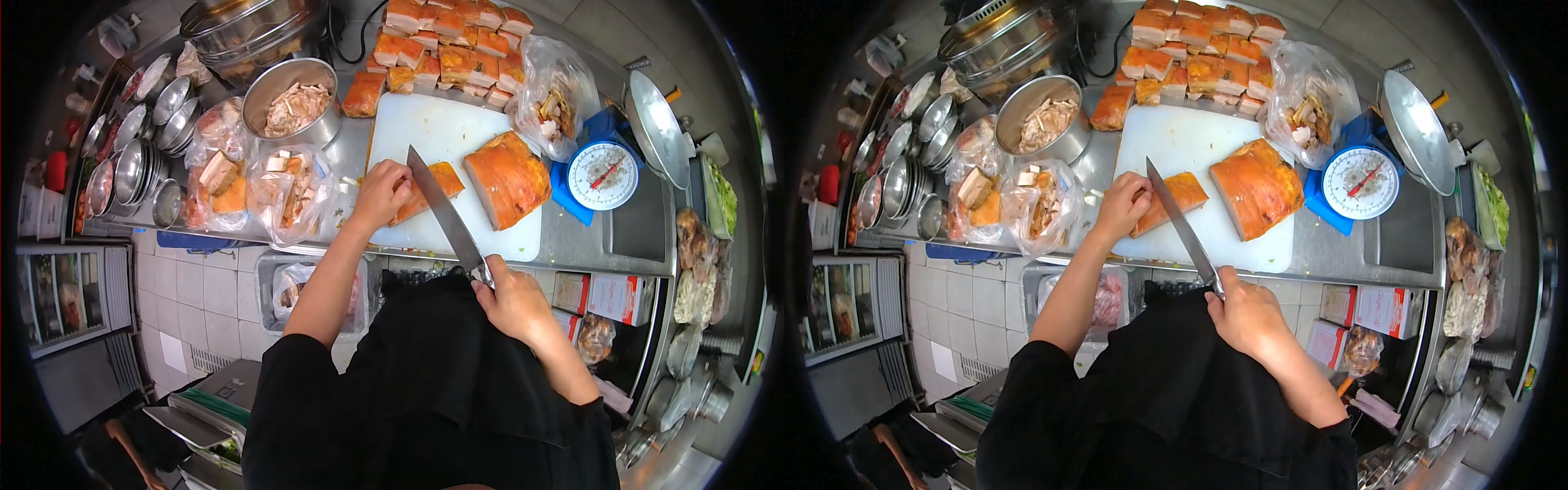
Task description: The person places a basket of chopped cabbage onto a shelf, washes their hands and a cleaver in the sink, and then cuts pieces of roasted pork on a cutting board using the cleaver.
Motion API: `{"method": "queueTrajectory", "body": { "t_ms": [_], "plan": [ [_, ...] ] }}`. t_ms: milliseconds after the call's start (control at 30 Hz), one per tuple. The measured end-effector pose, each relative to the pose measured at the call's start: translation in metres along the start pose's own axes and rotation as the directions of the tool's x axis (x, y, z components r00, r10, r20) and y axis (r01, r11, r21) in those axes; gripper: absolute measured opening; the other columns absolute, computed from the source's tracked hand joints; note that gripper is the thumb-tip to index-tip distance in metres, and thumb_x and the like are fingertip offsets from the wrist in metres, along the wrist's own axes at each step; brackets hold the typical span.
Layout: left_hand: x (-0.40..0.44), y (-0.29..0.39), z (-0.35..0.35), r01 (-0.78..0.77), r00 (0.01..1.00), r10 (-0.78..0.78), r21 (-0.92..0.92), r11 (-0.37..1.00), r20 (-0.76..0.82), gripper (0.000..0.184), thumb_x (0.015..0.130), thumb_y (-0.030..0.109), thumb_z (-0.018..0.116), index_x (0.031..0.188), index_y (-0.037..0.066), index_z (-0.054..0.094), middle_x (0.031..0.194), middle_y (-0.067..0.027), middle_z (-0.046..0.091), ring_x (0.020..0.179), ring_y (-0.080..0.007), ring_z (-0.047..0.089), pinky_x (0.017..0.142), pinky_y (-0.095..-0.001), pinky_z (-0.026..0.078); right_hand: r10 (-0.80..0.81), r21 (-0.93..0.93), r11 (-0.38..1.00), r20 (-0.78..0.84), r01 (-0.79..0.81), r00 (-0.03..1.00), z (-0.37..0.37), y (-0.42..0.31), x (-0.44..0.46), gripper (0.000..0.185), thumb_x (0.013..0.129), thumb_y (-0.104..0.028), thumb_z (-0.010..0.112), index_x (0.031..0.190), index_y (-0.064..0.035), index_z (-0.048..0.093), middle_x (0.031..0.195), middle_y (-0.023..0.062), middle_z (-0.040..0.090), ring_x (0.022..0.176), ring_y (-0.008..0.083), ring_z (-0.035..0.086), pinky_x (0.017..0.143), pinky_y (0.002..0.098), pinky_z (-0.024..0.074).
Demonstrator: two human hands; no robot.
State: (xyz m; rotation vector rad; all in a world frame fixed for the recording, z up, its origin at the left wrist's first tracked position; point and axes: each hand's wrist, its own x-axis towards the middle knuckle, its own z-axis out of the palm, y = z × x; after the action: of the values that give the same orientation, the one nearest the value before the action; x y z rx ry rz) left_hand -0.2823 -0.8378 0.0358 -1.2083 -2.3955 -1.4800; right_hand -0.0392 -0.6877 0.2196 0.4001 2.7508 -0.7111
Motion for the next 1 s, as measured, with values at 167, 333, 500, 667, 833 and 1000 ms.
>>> {"method": "queueTrajectory", "body": {
  "t_ms": [167, 333, 500, 667, 833, 1000],
  "plan": [
    [0.0, 0.002, 0.0, 0.042, 0.999, -0.043, -0.052, 0.998, -0.015, 0.015, 0.084, 0.016, 0.062, 0.094, 0.005, 0.065, 0.097, -0.0119, 0.061, 0.096, -0.0334, 0.058, 0.084, -0.0429, 0.048, -0.017, -0.013, 1.0, -0.007, 0.017, 1.0, 0.002, -0.004, -0.001, 0.037, 0.094, -0.023, 0.064, 0.118, 0.001, 0.049, 0.082, 0.0287, 0.068, 0.082, 0.0509, 0.065, 0.073, 0.0582, 0.0508],
    [-0.002, 0.003, 0.0, 0.064, 0.998, -0.065, -0.057, 0.996, -0.023, 0.015, 0.084, 0.018, 0.063, 0.094, 0.006, 0.064, 0.098, -0.0108, 0.061, 0.097, -0.033, 0.058, 0.085, -0.0427, 0.047, -0.028, -0.051, 0.998, -0.002, 0.028, 1.0, 0.003, -0.008, 0.002, 0.032, 0.095, -0.02, 0.062, 0.112, 0.0032, 0.049, 0.078, 0.0286, 0.067, 0.078, 0.0491, 0.066, 0.073, 0.0566, 0.0517],
    [-0.022, 0.031, 0.013, 0.115, 0.973, -0.08, 0.158, 0.981, -0.216, 0.015, 0.085, 0.02, 0.064, 0.095, 0.008, 0.063, 0.102, -0.0082, 0.061, 0.1, -0.031, 0.056, 0.087, -0.0442, 0.043, -0.009, -0.078, 0.997, 0.018, 0.01, 1.0, 0.001, -0.01, 0.007, 0.026, 0.096, -0.017, 0.059, 0.106, 0.0048, 0.049, 0.075, 0.0291, 0.066, 0.076, 0.048, 0.067, 0.072, 0.0557, 0.0525],
    [-0.031, 0.024, 0.031, 0.172, 0.929, -0.114, 0.139, 0.975, -0.352, 0.018, 0.085, 0.02, 0.064, 0.1, 0.011, 0.062, 0.105, -0.0061, 0.06, 0.101, -0.0299, 0.055, 0.087, -0.0458, 0.04, 0.085, -0.1, 0.992, 0.132, -0.072, 0.988, -0.011, -0.023, 0.017, 0.026, 0.097, -0.017, 0.058, 0.106, 0.0054, 0.048, 0.074, 0.03, 0.066, 0.076, 0.0483, 0.067, 0.073, 0.0565, 0.0519],
    [-0.03, 0.02, 0.03, 0.166, 0.931, -0.107, 0.144, 0.976, -0.349, 0.019, 0.084, 0.019, 0.065, 0.101, 0.011, 0.063, 0.107, -0.006, 0.06, 0.102, -0.0307, 0.055, 0.087, -0.0455, 0.041, 0.133, -0.098, 0.988, 0.173, -0.117, 0.976, -0.019, -0.035, 0.034, 0.026, 0.097, -0.017, 0.057, 0.105, 0.0054, 0.047, 0.075, 0.0309, 0.065, 0.078, 0.0493, 0.066, 0.073, 0.0574, 0.0512],
    [-0.028, 0.02, 0.03, 0.164, 0.928, -0.107, 0.137, 0.977, -0.356, 0.019, 0.083, 0.017, 0.065, 0.1, 0.011, 0.063, 0.106, -0.0062, 0.061, 0.102, -0.031, 0.056, 0.087, -0.0453, 0.041, 0.147, -0.107, 0.986, 0.19, -0.128, 0.971, -0.027, -0.043, 0.047, 0.025, 0.097, -0.017, 0.057, 0.104, 0.0053, 0.047, 0.077, 0.0317, 0.066, 0.079, 0.0498, 0.066, 0.074, 0.0572, 0.0511]
  ]
}}
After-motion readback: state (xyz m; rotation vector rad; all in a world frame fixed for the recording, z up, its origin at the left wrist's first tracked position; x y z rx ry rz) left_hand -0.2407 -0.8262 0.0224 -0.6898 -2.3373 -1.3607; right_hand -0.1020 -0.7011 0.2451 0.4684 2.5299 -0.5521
